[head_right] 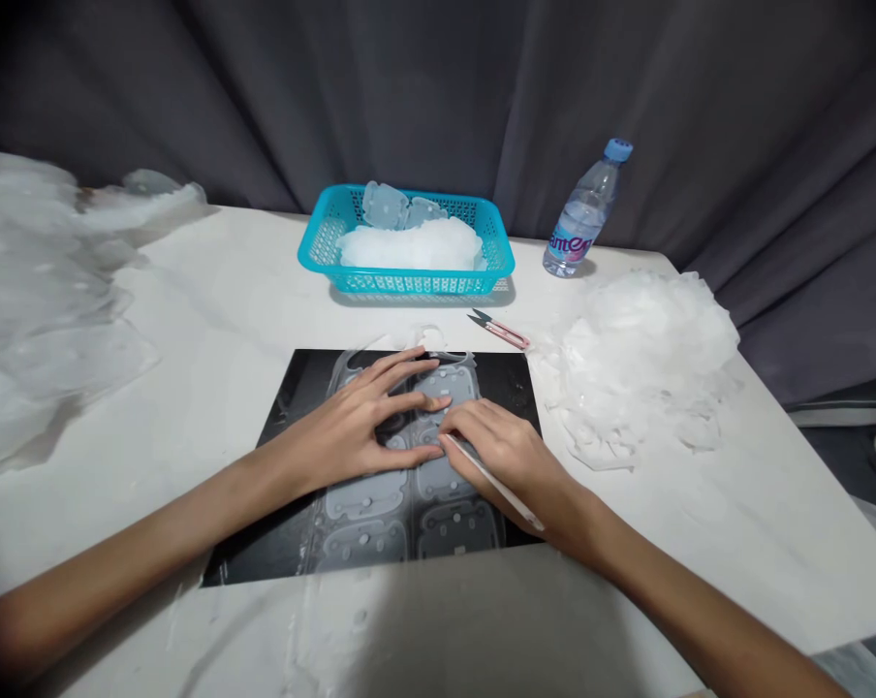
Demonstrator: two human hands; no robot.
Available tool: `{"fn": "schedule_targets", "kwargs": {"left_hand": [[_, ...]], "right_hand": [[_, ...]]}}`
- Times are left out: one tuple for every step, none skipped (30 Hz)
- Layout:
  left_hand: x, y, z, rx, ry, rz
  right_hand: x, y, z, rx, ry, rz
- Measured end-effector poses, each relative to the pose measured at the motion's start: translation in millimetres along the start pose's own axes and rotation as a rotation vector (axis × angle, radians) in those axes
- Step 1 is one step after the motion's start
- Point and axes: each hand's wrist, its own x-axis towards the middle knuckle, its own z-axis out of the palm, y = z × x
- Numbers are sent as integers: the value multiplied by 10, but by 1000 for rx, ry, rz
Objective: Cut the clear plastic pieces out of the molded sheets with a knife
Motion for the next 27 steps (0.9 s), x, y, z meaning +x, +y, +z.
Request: {"fn": "schedule_targets", "kwargs": {"left_hand": [[0, 2, -1, 8, 1, 1], [0, 4, -1, 17, 1, 2], [1, 5, 0, 24, 2, 2], [2, 5, 1, 29, 3, 2], [4, 4, 2, 30, 2, 0], [5, 0, 4, 27, 2, -1], [7, -5, 7, 20, 3, 0], [9, -10, 10, 11, 5, 1], [10, -16, 12, 3, 5, 2], [11, -21, 13, -4, 5, 2], [12, -24, 14, -8, 3, -2], [12, -26, 14, -10, -1, -7], [12, -26, 13, -8, -6, -12], [12, -25, 12, 1, -9, -14], [13, -22, 10, 15, -10, -14], [14, -18, 9, 34, -8, -8], [16, -14, 7, 53, -6, -1], [18, -10, 4, 71, -5, 8], [21, -6, 3, 85, -4, 14], [24, -5, 1, 91, -4, 18], [27, -5, 1, 92, -1, 21], [29, -8, 2, 88, 5, 25], [31, -12, 4, 84, 10, 28], [32, -17, 8, 79, 15, 32], [32, -22, 13, 74, 19, 35], [32, -28, 17, 69, 22, 37], [32, -31, 21, 66, 23, 37]], "right_hand": [[-6, 1, 3, -6, -6, 0], [-12, 1, 10, -20, -10, 0], [-17, 2, 21, -41, -10, -8], [-20, 2, 36, -66, -5, -22], [-22, 1, 50, -95, 1, -39], [-22, -1, 63, -124, 5, -58], [-20, -3, 70, -150, 2, -74], [-17, -4, 70, -169, -6, -86], [-15, -4, 61, -180, -17, -86], [-15, 0, 41, -184, -29, -77], [-16, 9, 12, -176, -47, -66], [-21, 24, -25, -157, -67, -53], [-27, 43, -69, -128, -85, -40], [-35, 67, -114, -89, -102, -27], [-43, 92, -159, -42, -119, -12], [-49, 117, -200, 7, -130, 2], [-52, 138, -233, 53, -138, 20], [-52, 154, -257, 91, -143, 34], [-47, 165, -272, 122, -147, 42], [-38, 170, -278, 142, -149, 44], [-27, 170, -277, 154, -146, 39], [-15, 169, -270, 160, -142, 32], [-3, 167, -259, 163, -138, 24], [6, 165, -247, 164, -134, 13], [12, 166, -235, 165, -132, 5], [16, 168, -224, 167, -131, -2], [17, 172, -215, 172, -129, -10]]}}
